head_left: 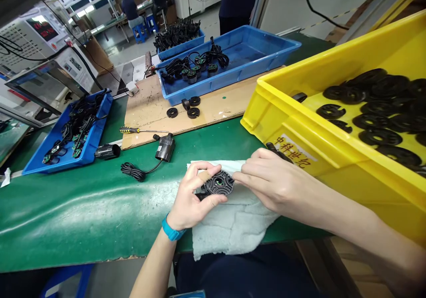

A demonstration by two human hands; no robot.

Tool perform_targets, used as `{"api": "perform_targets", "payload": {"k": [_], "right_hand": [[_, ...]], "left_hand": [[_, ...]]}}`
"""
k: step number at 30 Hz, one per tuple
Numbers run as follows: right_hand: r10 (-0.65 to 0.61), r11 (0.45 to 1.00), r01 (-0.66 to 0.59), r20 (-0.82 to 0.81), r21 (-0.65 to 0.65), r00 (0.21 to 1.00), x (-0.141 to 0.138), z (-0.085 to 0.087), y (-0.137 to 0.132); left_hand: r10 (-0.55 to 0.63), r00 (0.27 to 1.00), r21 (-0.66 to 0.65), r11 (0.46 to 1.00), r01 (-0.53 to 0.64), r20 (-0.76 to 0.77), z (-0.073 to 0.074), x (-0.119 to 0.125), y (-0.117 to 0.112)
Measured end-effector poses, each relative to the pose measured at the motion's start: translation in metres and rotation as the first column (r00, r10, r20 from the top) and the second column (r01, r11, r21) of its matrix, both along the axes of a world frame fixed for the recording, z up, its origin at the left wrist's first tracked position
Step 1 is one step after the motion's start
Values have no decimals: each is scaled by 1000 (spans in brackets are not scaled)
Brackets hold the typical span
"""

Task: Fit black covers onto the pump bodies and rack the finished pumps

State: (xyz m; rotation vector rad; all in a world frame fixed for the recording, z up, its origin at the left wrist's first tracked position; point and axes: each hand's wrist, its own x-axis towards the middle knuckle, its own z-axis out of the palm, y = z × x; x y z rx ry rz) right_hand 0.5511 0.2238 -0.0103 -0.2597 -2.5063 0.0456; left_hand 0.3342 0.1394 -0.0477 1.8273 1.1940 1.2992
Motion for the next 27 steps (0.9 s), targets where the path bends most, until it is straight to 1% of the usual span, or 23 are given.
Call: {"api": "perform_targets", "payload": {"k": [4, 7, 9, 11, 13, 15, 18, 22, 24, 27], "right_hand": [[-16, 1000, 16, 35, -11, 999, -1, 4, -2], [-29, 1000, 29, 58, -11, 998, -2, 6, -3], [-31, 999, 31, 63, -8, 998, -3, 6, -3], [-36, 999, 37, 70, -11, 997, -3, 6, -3], [-41, 999, 42, 75, -13, 996, -3, 6, -3], [-48, 999, 49, 76, -4, 996, -3, 7, -2], [-56, 998, 57, 86, -5, 995, -2, 8, -3], [-61, 998, 62, 109, -9, 992, -3, 7, -4], [-73, 997, 71, 122, 21, 990, -3, 7, -4], [-99, 992, 85, 147, 97, 984, -3, 7, -5]], "left_hand": [[-50, 990, 25, 998, 53, -129, 11, -6, -2], [-89, 963, 44, 994, 103, -254, 17, -8, -3], [-74, 951, 76, 992, 102, -302, 18, -7, -2], [-32, 948, 108, 992, 70, -317, 17, -5, -1], [-9, 948, 121, 991, 50, -319, 14, -2, 1], [-16, 953, 117, 992, 54, -304, 10, 0, 2], [-17, 974, 89, 995, 38, -228, 6, 3, 1], [-2, 990, 27, 1000, 6, -144, 4, 6, -2], [8, 991, 23, 1000, -5, -135, 2, 8, -4], [27, 992, 53, 998, -21, -123, -4, 10, -6]]}}
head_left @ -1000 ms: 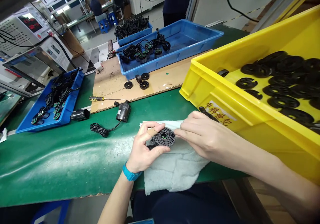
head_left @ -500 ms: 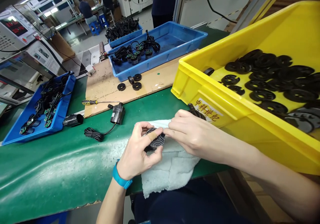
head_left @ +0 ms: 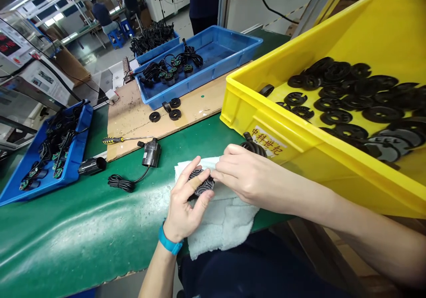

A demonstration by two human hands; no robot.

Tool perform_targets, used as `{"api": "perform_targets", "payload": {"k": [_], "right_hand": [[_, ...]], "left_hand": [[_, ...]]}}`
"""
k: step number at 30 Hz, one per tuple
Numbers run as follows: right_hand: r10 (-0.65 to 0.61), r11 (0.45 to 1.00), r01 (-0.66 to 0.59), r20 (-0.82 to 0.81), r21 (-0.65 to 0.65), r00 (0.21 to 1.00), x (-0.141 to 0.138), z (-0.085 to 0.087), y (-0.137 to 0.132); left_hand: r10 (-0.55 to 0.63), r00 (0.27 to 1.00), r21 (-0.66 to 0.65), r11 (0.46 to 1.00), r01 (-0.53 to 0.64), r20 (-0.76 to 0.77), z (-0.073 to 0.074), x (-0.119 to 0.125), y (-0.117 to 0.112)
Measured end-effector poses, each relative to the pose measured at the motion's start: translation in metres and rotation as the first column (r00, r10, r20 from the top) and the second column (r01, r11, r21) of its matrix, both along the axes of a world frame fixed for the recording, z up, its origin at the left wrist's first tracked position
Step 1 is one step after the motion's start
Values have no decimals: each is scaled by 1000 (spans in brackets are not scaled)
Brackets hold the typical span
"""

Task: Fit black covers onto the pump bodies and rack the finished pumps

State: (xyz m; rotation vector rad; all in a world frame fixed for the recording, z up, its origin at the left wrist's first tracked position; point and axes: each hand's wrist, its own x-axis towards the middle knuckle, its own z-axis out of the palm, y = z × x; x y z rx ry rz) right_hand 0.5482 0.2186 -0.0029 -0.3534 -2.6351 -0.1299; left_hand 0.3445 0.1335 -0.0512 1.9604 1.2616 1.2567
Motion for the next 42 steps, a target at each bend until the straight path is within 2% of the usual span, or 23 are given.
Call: {"api": "perform_targets", "payload": {"k": [5, 10, 14, 18, 23, 26, 28, 29, 30, 31, 32, 33, 34, 36, 38, 40, 41, 42], "right_hand": [[-18, 986, 7, 70, 164, 997, 0, 6, -5], [-63, 957, 33, 98, 287, 993, -7, 12, -12], [-57, 942, 4, 150, 336, 987, -17, 19, -18], [-42, 933, -20, 163, 359, 986, -29, 24, -22], [-45, 947, 15, 87, 319, 995, -32, 26, -9], [-78, 966, 86, -40, 244, 996, -25, 17, -4], [-90, 979, 136, -274, 153, 958, -20, 0, -13], [-102, 986, 150, -425, 79, 899, -19, -12, -22], [-137, 987, 159, -585, -14, 799, -19, -26, -33], [-222, 975, 145, -696, -169, 683, -20, -41, -44], [-358, 920, 97, -713, -380, 603, -22, -55, -55], [-472, 835, 47, -671, -548, 571, -25, -67, -65], [-556, 746, 11, -613, -666, 561, -29, -78, -72], [-662, 556, -99, -512, -825, 547, -38, -90, -78], [-678, 369, -267, -454, -890, 578, -48, -90, -73], [-651, 210, -423, -449, -882, 613, -56, -85, -65], [-644, 165, -473, -458, -866, 613, -60, -82, -61], [-649, 149, -502, -467, -852, 601, -64, -79, -58]], "left_hand": [[18, 1000, 45, 999, -19, 26, -8, 5, -1], [33, 999, 55, 998, -35, 37, -7, 10, 1], [41, 998, 5, 999, -41, 52, -6, 9, 0], [80, 994, -17, 997, -79, 71, -12, 6, -3], [148, 984, -38, 989, -145, 95, -17, 5, -4], [171, 974, -31, 985, -169, 150, -18, 8, -3], [181, 967, -20, 983, -181, 179, -18, 12, -3], [187, 966, -20, 982, -186, 181, -18, 14, -3], [195, 965, -22, 981, -194, 177, -18, 16, -3], [203, 965, -27, 979, -201, 168, -18, 18, -3], [209, 965, -33, 978, -207, 156, -18, 20, -3], [213, 966, -39, 977, -209, 148, -18, 22, -4], [213, 966, -44, 977, -209, 147, -18, 23, -4], [207, 965, -53, 978, -201, 161, -18, 25, -5], [197, 962, -66, 980, -187, 192, -18, 27, -6], [200, 950, -99, 979, -181, 241, -18, 29, -7], [218, 934, -137, 973, -186, 283, -19, 30, -8], [248, 909, -189, 963, -193, 334, -19, 31, -9]]}}
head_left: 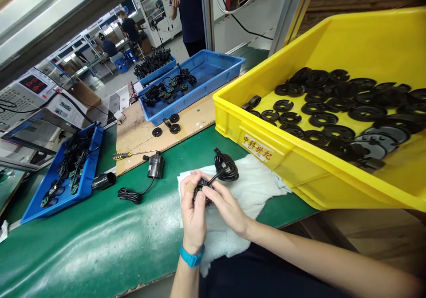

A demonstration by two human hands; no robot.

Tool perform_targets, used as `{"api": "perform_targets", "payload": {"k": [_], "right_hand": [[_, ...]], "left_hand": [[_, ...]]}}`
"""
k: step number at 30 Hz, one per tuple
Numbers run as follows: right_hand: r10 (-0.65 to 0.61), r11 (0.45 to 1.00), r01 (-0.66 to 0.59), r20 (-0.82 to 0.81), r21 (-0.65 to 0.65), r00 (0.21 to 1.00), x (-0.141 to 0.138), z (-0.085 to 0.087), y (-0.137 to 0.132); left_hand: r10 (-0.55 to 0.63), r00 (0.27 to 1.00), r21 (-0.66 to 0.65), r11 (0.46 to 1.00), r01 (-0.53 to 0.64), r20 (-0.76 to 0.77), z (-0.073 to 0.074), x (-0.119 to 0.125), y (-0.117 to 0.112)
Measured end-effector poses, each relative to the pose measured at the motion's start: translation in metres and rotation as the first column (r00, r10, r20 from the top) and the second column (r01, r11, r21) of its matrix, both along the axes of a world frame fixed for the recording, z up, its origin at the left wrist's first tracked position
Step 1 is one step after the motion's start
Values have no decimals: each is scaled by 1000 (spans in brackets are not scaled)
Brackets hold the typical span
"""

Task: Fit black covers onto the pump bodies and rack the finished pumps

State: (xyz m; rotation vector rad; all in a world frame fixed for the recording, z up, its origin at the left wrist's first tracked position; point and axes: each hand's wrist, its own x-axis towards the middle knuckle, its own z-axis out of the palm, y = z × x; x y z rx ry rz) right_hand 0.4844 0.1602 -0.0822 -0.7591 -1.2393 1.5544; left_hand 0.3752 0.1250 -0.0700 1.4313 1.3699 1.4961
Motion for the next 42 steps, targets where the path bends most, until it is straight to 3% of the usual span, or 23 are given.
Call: {"api": "perform_targets", "payload": {"k": [4, 10, 14, 26, 37, 42], "right_hand": [[-19, 1000, 19, -48, -1, 999, -7, 5, 5], [136, 988, -146, -172, -45, 976, -2, 11, 17], [159, 977, -187, -229, -106, 960, 0, 10, 20], [91, 965, -172, -360, -199, 929, -2, 1, 22], [161, 951, -245, -377, -189, 912, -1, 1, 21], [176, 953, -249, -353, -173, 919, 1, -1, 23]], "left_hand": [[123, 964, -142, 986, -90, 237, 0, 4, 0], [268, 887, -209, 957, -200, 377, 10, 11, 10], [318, 823, -210, 946, -246, 471, 13, 16, 14], [316, 789, -197, 948, -248, 526, 7, 16, 15], [198, 793, -239, 969, -68, 577, 13, 15, 18], [250, 802, -238, 961, -139, 542, 13, 19, 22]]}}
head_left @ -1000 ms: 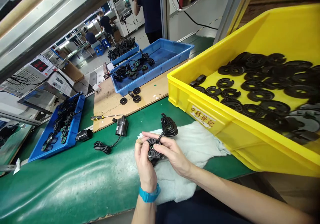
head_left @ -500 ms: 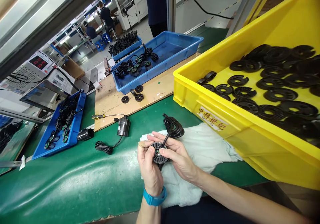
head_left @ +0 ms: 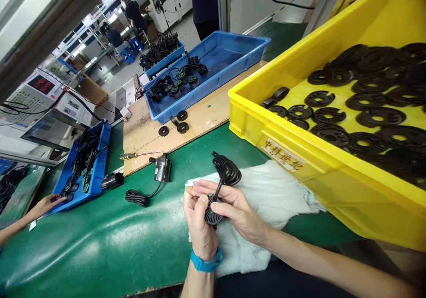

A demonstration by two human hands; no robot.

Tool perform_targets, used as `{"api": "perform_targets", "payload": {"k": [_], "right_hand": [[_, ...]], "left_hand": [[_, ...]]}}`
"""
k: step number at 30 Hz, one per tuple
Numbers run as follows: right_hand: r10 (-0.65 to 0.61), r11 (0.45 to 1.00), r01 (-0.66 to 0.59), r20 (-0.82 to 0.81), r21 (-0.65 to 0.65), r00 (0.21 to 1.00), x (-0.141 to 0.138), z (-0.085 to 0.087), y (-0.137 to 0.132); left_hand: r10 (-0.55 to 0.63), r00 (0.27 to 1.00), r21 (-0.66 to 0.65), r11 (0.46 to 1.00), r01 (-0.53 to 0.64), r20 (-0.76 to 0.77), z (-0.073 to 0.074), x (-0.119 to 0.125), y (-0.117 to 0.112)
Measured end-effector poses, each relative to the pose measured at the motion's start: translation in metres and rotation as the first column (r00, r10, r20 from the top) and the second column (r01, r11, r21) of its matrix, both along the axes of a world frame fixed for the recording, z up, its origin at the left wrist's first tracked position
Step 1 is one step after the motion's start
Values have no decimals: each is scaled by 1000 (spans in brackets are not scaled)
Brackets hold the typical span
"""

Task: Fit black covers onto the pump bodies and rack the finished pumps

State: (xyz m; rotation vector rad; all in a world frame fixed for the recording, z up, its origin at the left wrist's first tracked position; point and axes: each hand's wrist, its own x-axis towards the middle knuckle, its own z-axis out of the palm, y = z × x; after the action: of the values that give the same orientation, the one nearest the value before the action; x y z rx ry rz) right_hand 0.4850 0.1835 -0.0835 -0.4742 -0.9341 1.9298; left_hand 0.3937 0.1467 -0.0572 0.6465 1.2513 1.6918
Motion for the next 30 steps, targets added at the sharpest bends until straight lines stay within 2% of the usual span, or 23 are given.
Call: {"api": "perform_targets", "payload": {"k": [6, 14, 18, 24, 27, 30], "right_hand": [[-17, 999, 15, 37, 50, 999, 0, -2, 1], [-40, 998, 39, 16, 58, 999, -4, -5, 4], [-44, 996, 41, 27, 80, 999, -3, -3, 4], [-106, 976, 79, 125, 201, 987, -2, -5, 1], [-102, 987, 90, 85, 136, 991, -4, -6, 2], [-45, 997, 44, 24, 59, 999, -5, -5, 6]], "left_hand": [[30, 1000, 1, 1000, -30, -7, -8, -2, -1], [-83, 996, 45, 996, 81, 32, -6, -6, -3], [-15, 997, 44, 999, 12, 70, -6, -4, -1], [43, 998, 79, 996, -47, 54, -14, -3, -2], [-12, 999, 79, 997, 9, 39, -13, -7, -1], [-87, 996, 89, 992, 87, 1, -11, -13, -3]]}}
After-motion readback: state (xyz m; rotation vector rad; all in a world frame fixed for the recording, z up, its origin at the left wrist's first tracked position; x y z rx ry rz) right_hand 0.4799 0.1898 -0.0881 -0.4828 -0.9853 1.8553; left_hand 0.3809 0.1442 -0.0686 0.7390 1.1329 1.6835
